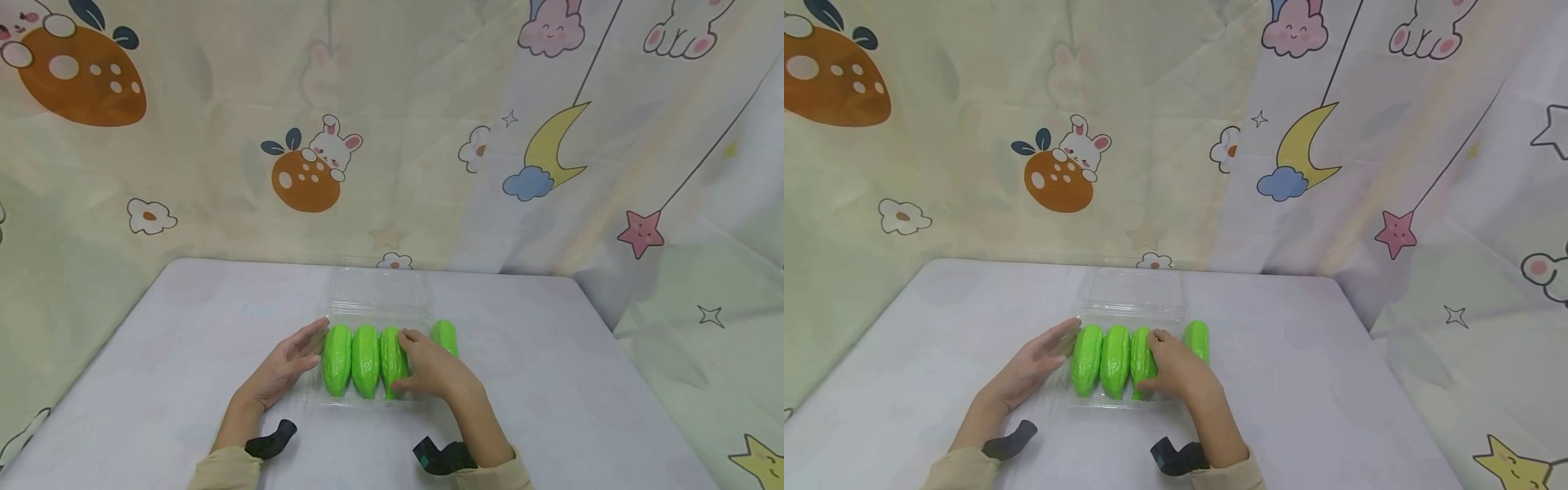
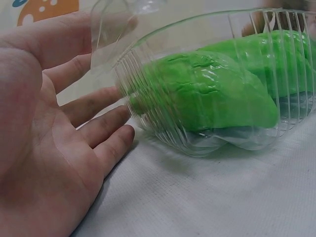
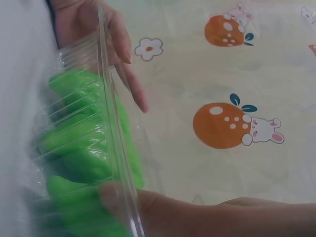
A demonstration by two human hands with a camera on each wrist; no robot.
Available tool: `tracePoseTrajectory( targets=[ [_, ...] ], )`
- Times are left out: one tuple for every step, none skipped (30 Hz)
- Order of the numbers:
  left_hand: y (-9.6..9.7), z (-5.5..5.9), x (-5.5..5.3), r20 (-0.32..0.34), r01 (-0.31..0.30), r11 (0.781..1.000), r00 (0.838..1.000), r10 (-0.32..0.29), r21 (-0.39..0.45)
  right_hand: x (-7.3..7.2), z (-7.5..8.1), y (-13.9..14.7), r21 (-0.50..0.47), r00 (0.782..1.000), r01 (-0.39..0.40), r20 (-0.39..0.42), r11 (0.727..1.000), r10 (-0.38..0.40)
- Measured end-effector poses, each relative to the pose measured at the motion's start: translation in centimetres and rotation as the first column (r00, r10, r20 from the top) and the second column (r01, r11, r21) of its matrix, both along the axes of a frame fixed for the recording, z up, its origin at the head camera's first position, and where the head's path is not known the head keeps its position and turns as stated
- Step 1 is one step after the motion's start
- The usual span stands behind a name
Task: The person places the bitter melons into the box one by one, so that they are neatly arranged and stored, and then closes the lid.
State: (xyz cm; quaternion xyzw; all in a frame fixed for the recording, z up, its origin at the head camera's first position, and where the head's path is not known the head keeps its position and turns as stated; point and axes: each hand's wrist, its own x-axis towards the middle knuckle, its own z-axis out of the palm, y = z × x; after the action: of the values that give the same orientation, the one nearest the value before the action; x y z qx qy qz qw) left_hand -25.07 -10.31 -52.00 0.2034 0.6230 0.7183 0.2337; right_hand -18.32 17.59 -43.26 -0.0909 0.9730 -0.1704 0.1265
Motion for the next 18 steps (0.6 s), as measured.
tracePoseTrajectory(
  targets=[
    [0.0,0.0,0.0,0.000,-0.001,1.000,1.000,0.001,-0.001,0.0,0.1,0.0,0.001,1.000,0.000,-0.002,1.000,0.000],
    [0.0,0.0,0.0,0.000,-0.003,1.000,1.000,0.003,-0.004,0.0,0.2,0.0,0.001,1.000,-0.001,-0.003,1.000,0.001],
    [0.0,0.0,0.0,0.000,-0.004,1.000,1.000,0.004,-0.005,-0.1,0.2,0.1,-0.001,1.000,-0.002,-0.004,1.000,0.002],
    [0.0,0.0,0.0,-0.001,-0.006,1.000,1.000,0.006,-0.007,-0.1,0.3,0.2,-0.006,1.000,-0.004,-0.004,1.000,0.004],
    [0.0,0.0,0.0,-0.002,-0.005,1.000,1.000,0.005,-0.007,-0.1,0.4,0.3,-0.010,1.000,-0.006,-0.007,1.000,0.006],
    [0.0,0.0,-0.1,-0.003,-0.005,1.000,1.000,0.005,-0.007,-0.1,0.6,0.4,-0.015,1.000,-0.005,-0.007,1.000,0.005],
    [0.0,0.0,-0.1,-0.001,-0.005,1.000,1.000,0.005,-0.004,-0.1,0.7,0.5,-0.021,1.000,-0.005,-0.009,1.000,0.005],
    [0.0,0.0,-0.1,-0.001,-0.005,1.000,1.000,0.005,-0.004,-0.1,0.8,0.6,-0.030,1.000,-0.001,-0.011,1.000,0.001],
    [0.0,0.0,-0.1,-0.002,-0.004,1.000,1.000,0.004,-0.003,-0.1,1.0,0.8,-0.038,1.000,0.002,-0.019,0.999,-0.003],
    [0.0,0.0,-0.1,-0.002,-0.004,1.000,1.000,0.004,-0.003,-0.1,1.2,0.9,-0.041,1.000,0.009,-0.028,0.999,-0.010],
    [0.0,0.0,-0.1,-0.001,-0.005,1.000,1.000,0.005,-0.003,-0.1,1.3,1.1,-0.047,0.999,0.015,-0.039,0.999,-0.017],
    [0.0,0.1,-0.1,-0.001,-0.005,1.000,1.000,0.005,-0.004,-0.1,1.4,1.4,-0.049,0.998,0.021,-0.052,0.999,-0.024],
    [0.0,0.1,-0.1,0.000,-0.003,1.000,1.000,0.003,-0.002,-0.1,1.5,1.6,-0.052,0.997,0.028,-0.067,0.998,-0.031],
    [0.1,0.1,-0.1,0.000,-0.003,1.000,1.000,0.003,-0.004,-0.1,1.6,1.9,-0.051,0.996,0.028,-0.085,0.998,-0.033],
    [0.1,0.1,-0.1,0.001,-0.001,1.000,1.000,0.001,-0.002,-0.1,1.7,2.1,-0.054,0.994,0.030,-0.099,0.998,-0.035],
    [0.0,0.1,-0.1,0.002,0.001,1.000,1.000,-0.001,-0.001,-0.1,1.7,2.4,-0.058,0.993,0.032,-0.109,0.998,-0.039],
    [0.0,0.1,0.0,0.001,0.004,1.000,1.000,-0.004,-0.001,-0.1,1.8,2.7,-0.064,0.992,0.032,-0.119,0.997,-0.039],
    [0.0,0.0,0.0,0.000,0.007,1.000,1.000,-0.007,-0.002,-0.1,1.8,3.0,-0.068,0.991,0.033,-0.127,0.997,-0.041]
  ],
)
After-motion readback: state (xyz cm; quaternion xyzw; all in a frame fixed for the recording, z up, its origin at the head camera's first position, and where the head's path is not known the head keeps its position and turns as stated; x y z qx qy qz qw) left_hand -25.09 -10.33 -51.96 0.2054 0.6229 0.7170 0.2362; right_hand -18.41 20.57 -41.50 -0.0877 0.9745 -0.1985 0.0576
